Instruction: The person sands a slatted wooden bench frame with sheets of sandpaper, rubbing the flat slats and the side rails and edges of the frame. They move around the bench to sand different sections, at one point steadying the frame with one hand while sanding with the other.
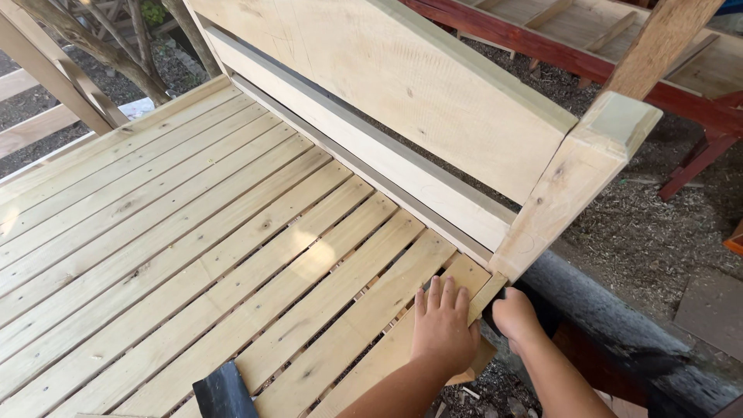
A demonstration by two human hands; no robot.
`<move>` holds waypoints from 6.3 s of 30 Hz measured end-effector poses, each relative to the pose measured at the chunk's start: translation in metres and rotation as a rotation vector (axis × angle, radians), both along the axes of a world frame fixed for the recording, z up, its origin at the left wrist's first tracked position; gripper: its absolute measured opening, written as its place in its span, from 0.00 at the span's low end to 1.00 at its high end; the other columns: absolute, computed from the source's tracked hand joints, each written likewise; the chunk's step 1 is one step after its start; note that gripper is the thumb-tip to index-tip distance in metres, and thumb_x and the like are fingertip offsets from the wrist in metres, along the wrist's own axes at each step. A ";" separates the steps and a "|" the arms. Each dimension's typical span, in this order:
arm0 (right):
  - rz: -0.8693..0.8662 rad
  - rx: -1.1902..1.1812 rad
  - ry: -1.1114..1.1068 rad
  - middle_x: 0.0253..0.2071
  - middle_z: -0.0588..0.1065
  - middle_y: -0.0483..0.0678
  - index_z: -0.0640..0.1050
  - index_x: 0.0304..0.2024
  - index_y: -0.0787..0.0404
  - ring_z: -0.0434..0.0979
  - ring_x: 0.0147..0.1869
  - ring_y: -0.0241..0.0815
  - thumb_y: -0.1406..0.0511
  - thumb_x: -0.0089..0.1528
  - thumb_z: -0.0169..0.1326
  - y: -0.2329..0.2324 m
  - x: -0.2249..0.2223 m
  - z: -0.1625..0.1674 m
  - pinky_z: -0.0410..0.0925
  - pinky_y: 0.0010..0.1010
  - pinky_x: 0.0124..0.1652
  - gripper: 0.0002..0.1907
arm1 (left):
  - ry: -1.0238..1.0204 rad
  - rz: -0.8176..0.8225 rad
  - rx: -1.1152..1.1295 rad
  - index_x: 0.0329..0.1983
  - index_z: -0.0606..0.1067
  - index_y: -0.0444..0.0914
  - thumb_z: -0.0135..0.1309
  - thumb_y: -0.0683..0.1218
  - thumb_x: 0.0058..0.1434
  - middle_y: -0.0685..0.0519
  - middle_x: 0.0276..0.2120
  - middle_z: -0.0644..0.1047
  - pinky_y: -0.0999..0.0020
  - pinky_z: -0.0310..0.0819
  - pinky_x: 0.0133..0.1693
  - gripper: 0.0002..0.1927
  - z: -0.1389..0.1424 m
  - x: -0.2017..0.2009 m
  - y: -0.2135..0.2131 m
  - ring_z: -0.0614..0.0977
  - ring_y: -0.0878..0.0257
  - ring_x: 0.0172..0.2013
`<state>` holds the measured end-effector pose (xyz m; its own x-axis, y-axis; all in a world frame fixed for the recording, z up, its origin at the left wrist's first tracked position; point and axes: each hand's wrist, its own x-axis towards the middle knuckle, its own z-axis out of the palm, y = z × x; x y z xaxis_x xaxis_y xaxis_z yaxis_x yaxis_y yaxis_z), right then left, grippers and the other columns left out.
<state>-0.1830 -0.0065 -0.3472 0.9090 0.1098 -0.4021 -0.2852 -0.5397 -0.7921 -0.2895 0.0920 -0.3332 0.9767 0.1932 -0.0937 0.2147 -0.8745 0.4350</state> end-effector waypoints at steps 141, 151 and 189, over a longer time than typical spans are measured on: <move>-0.784 1.177 0.595 0.57 0.76 0.61 0.73 0.58 0.66 0.79 0.58 0.53 0.55 0.71 0.33 0.029 -0.010 -0.084 0.73 0.44 0.57 0.27 | -0.100 0.008 0.068 0.65 0.65 0.36 0.51 0.56 0.61 0.38 0.69 0.59 0.41 0.40 0.67 0.32 0.000 -0.005 0.007 0.53 0.40 0.71; -0.636 0.947 0.540 0.56 0.77 0.55 0.73 0.60 0.63 0.79 0.58 0.47 0.49 0.70 0.35 0.031 -0.037 -0.038 0.73 0.35 0.53 0.30 | -0.060 0.019 0.038 0.67 0.64 0.36 0.49 0.56 0.62 0.39 0.70 0.58 0.43 0.39 0.67 0.33 0.000 -0.006 0.008 0.51 0.40 0.72; -1.058 1.121 0.766 0.61 0.72 0.66 0.69 0.63 0.71 0.75 0.65 0.63 0.66 0.71 0.32 0.016 0.002 -0.111 0.67 0.59 0.61 0.22 | -0.088 0.062 -0.045 0.65 0.68 0.36 0.41 0.55 0.70 0.40 0.70 0.62 0.46 0.41 0.68 0.26 0.003 -0.007 0.012 0.54 0.41 0.72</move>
<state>-0.1812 0.0091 -0.4582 0.4186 0.1440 -0.8967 -0.5881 0.7954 -0.1468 -0.2963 0.1041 -0.3302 0.9679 0.2509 -0.0177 0.2267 -0.8397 0.4935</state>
